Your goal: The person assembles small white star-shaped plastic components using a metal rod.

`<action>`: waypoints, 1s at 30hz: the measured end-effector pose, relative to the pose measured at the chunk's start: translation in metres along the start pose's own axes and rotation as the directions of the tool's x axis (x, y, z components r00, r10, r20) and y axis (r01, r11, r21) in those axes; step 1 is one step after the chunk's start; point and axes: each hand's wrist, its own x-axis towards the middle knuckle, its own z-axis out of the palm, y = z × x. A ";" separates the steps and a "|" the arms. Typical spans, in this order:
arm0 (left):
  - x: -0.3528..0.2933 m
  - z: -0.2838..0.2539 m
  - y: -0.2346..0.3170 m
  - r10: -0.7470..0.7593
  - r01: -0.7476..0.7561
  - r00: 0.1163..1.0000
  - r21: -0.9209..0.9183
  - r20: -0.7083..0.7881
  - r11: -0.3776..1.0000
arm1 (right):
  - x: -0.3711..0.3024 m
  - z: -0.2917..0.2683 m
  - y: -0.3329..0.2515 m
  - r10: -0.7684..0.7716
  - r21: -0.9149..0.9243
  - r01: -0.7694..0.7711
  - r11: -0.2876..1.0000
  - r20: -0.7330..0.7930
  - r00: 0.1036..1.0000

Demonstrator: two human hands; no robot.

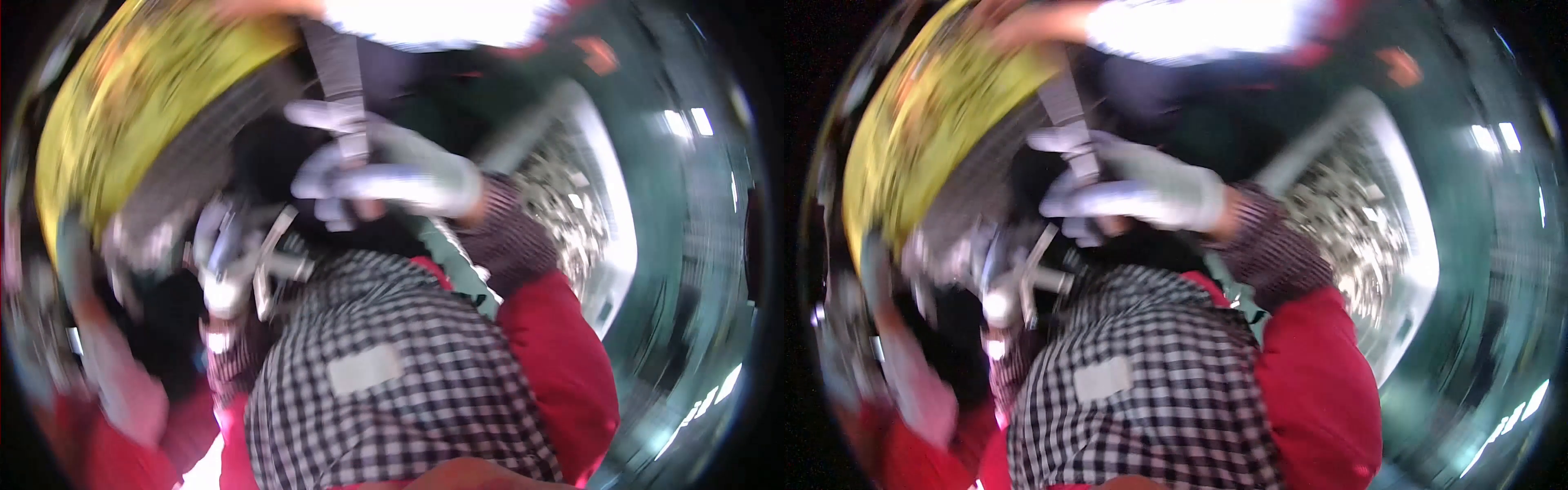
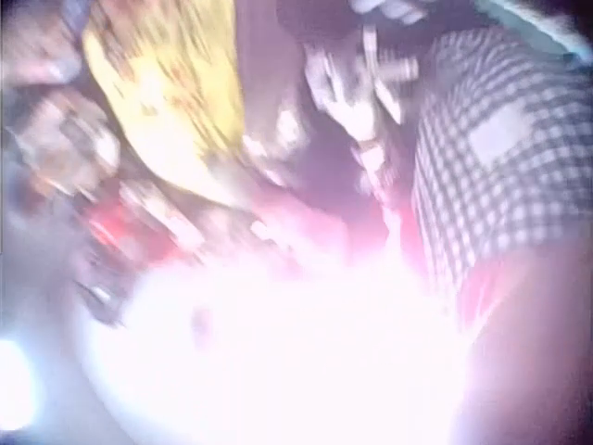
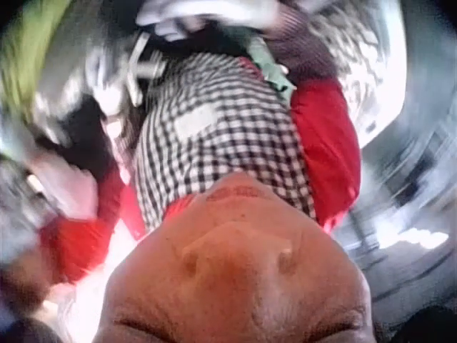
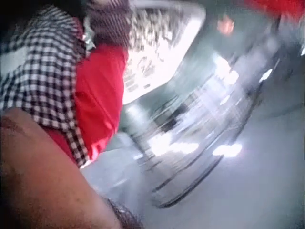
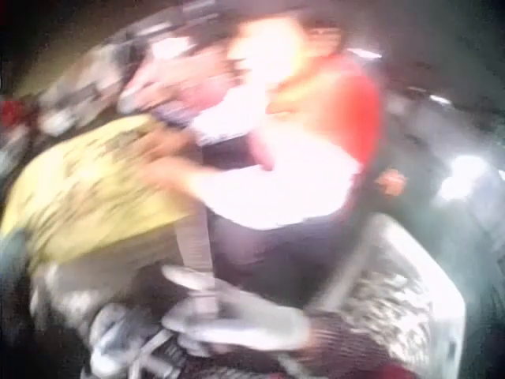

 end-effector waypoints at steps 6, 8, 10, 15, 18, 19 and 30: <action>0.008 -0.012 0.007 0.017 -0.058 0.997 -0.535 -0.081 0.843 | -0.015 0.006 0.035 0.188 -0.275 -0.261 0.925 -0.265 0.946; 0.001 -0.010 0.002 0.017 -0.114 0.987 -0.631 -0.157 0.767 | -0.001 -0.004 0.024 -0.008 -0.614 -0.198 0.764 -0.316 0.949; -0.003 -0.015 -0.009 -0.011 -0.083 0.991 -0.684 -0.132 0.724 | 0.009 -0.011 0.006 -0.006 -0.828 -0.201 0.524 -0.240 0.971; -0.006 -0.022 -0.027 0.039 -0.172 0.977 -0.671 -0.209 0.721 | 0.030 0.009 -0.035 -0.038 -0.992 0.125 0.023 0.124 0.992; -0.007 -0.023 -0.032 0.053 -0.177 0.977 -0.645 -0.207 0.744 | 0.032 0.017 -0.052 -0.009 -0.958 0.233 -0.170 0.237 0.971; -0.006 -0.021 -0.031 0.028 -0.162 0.975 -0.626 -0.218 0.763 | 0.035 0.021 -0.056 -0.005 -0.958 0.225 -0.179 0.229 0.973; -0.011 -0.023 -0.031 -0.048 -0.066 0.987 -0.653 -0.156 0.755 | 0.057 0.038 -0.062 0.140 -0.915 0.339 -0.219 0.315 0.939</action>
